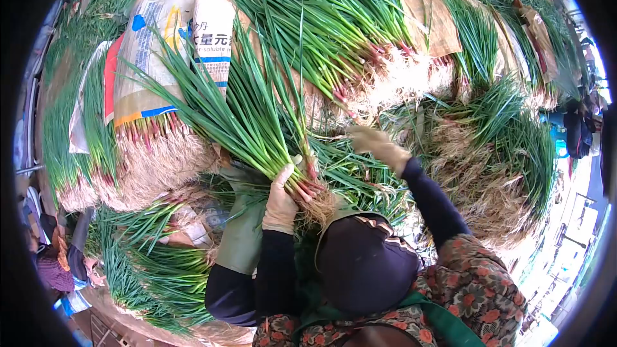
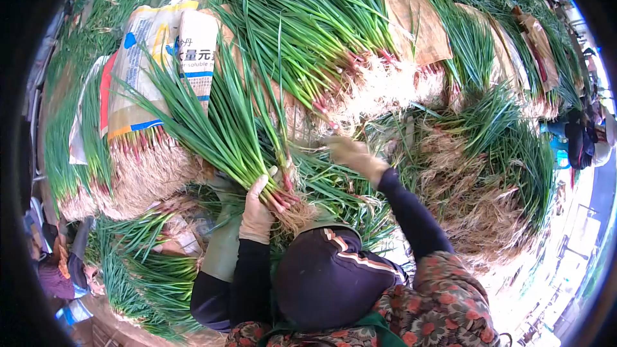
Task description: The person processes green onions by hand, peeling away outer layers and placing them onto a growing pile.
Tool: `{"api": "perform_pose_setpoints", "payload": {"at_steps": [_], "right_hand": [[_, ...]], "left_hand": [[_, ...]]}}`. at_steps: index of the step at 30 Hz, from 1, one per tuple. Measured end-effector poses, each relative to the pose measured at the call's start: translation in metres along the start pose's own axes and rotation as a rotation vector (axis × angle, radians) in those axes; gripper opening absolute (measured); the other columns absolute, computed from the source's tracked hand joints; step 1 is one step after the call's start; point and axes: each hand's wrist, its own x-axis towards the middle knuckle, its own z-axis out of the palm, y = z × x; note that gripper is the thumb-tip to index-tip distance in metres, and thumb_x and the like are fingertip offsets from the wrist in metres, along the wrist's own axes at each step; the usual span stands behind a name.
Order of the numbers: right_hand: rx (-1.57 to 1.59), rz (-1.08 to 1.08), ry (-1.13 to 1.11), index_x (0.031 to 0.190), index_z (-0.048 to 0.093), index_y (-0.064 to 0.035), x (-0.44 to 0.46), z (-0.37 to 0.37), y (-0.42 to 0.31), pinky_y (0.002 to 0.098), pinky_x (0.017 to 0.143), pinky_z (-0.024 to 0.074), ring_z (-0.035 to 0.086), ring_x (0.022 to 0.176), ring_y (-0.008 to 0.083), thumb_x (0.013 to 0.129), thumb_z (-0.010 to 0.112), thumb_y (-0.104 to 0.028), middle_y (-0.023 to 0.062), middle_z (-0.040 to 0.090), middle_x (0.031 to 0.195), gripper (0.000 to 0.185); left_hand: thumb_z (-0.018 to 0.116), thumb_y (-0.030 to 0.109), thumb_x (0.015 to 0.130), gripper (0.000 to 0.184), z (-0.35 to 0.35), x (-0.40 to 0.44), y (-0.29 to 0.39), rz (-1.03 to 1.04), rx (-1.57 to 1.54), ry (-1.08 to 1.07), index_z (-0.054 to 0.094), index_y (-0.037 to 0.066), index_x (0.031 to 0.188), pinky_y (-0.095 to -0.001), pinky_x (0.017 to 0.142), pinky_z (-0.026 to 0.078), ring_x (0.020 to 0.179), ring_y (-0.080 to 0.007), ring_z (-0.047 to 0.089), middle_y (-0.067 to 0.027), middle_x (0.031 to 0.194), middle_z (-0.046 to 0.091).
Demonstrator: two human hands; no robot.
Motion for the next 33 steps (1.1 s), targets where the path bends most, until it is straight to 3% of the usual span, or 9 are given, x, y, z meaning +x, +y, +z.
{"api": "perform_pose_setpoints", "payload": {"at_steps": [2,5,9,12,13,19,22,27,33], "right_hand": [[0.133,0.009,-0.271,0.125,0.046,-0.0089,0.054,0.062,0.008,0.0362,0.085,0.0457,0.054,0.097,0.0215,0.09,0.05,-0.036,0.0115,0.055,0.112,0.044],[-0.601,-0.503,-0.08,0.084,0.061,-0.007,0.078,0.113,0.0,0.0385,0.072,0.0449,0.06,0.075,0.0307,0.083,0.053,-0.03,0.0122,0.061,0.078,0.025],[-0.643,-0.523,0.011,0.079,0.062,-0.01,0.072,0.114,0.03,0.0384,0.063,0.0464,0.06,0.067,0.029,0.081,0.054,-0.028,0.0096,0.06,0.071,0.019],[-1.077,-0.321,0.216,0.079,0.063,-0.0121,0.096,0.089,0.059,0.0379,0.056,0.0482,0.061,0.066,0.0276,0.081,0.053,-0.028,0.0096,0.06,0.067,0.019],[-0.558,-0.018,0.338,0.078,0.063,-0.0118,0.102,0.07,0.077,0.0369,0.06,0.0494,0.062,0.069,0.0265,0.081,0.053,-0.029,0.0094,0.063,0.073,0.02],[-0.493,-0.07,-0.014,0.112,0.057,-0.006,0.134,0.07,0.054,0.0342,0.08,0.0465,0.062,0.086,0.0245,0.084,0.052,-0.032,0.0154,0.064,0.098,0.039],[-0.198,0.261,0.072,0.113,0.056,-0.0017,0.173,0.092,0.064,0.034,0.082,0.045,0.06,0.093,0.0247,0.083,0.057,-0.032,0.0169,0.063,0.101,0.042],[-0.564,-0.062,-0.035,0.102,0.06,-0.0047,0.117,0.086,0.004,0.0396,0.075,0.0474,0.062,0.083,0.0316,0.081,0.055,-0.037,0.0164,0.063,0.092,0.038],[-0.129,-0.263,0.056,0.091,0.06,-0.0008,0.103,0.116,0.074,0.0364,0.064,0.047,0.06,0.072,0.0299,0.084,0.055,-0.028,0.0167,0.062,0.076,0.029]], "left_hand": [[0.043,0.027,0.09,0.035,-0.005,-0.003,-0.001,0.005,0.031,0.025,0.052,0.002,0.113,-0.0306,0.048,0.05,0.052,-0.0218,0.058,-0.0149,0.083,0.061],[0.046,0.026,0.089,0.03,0.001,-0.015,0.009,0.027,0.112,0.07,0.055,0.002,0.105,-0.0283,0.044,0.048,0.051,-0.0204,0.057,-0.0129,0.082,0.063],[0.05,0.027,0.087,0.026,-0.001,-0.009,0.005,0.011,0.198,0.133,0.054,0.002,0.093,-0.0282,0.04,0.048,0.043,-0.0217,0.056,-0.0106,0.065,0.059],[0.05,0.023,0.087,0.024,-0.004,-0.007,0.001,0.015,0.084,0.036,0.054,0.004,0.1,-0.0317,0.058,0.052,0.068,-0.0208,0.061,-0.01,0.084,0.061],[0.051,0.021,0.087,0.023,-0.004,-0.009,0.0,0.054,0.027,0.058,0.053,0.004,0.101,-0.0361,0.069,0.053,0.078,-0.0222,0.061,-0.0101,0.088,0.061],[0.051,0.022,0.087,0.032,-0.007,-0.012,0.005,-0.045,-0.101,0.099,0.052,0.004,0.113,-0.0392,0.076,0.053,0.081,-0.0213,0.061,-0.0085,0.09,0.061],[0.051,0.022,0.087,0.036,-0.004,-0.012,0.009,-0.035,-0.021,0.033,0.051,0.003,0.116,-0.0385,0.076,0.053,0.081,-0.0211,0.061,-0.0075,0.088,0.061],[0.05,0.029,0.087,0.03,-0.022,-0.008,0.006,-0.082,0.005,0.106,0.057,0.001,0.093,-0.0307,0.045,0.05,0.053,-0.021,0.058,-0.0123,0.075,0.061],[0.051,0.025,0.086,0.031,0.002,-0.003,-0.002,0.005,-0.049,0.03,0.053,0.0,0.104,-0.0351,0.066,0.051,0.07,-0.0207,0.059,-0.0102,0.084,0.059]]}}
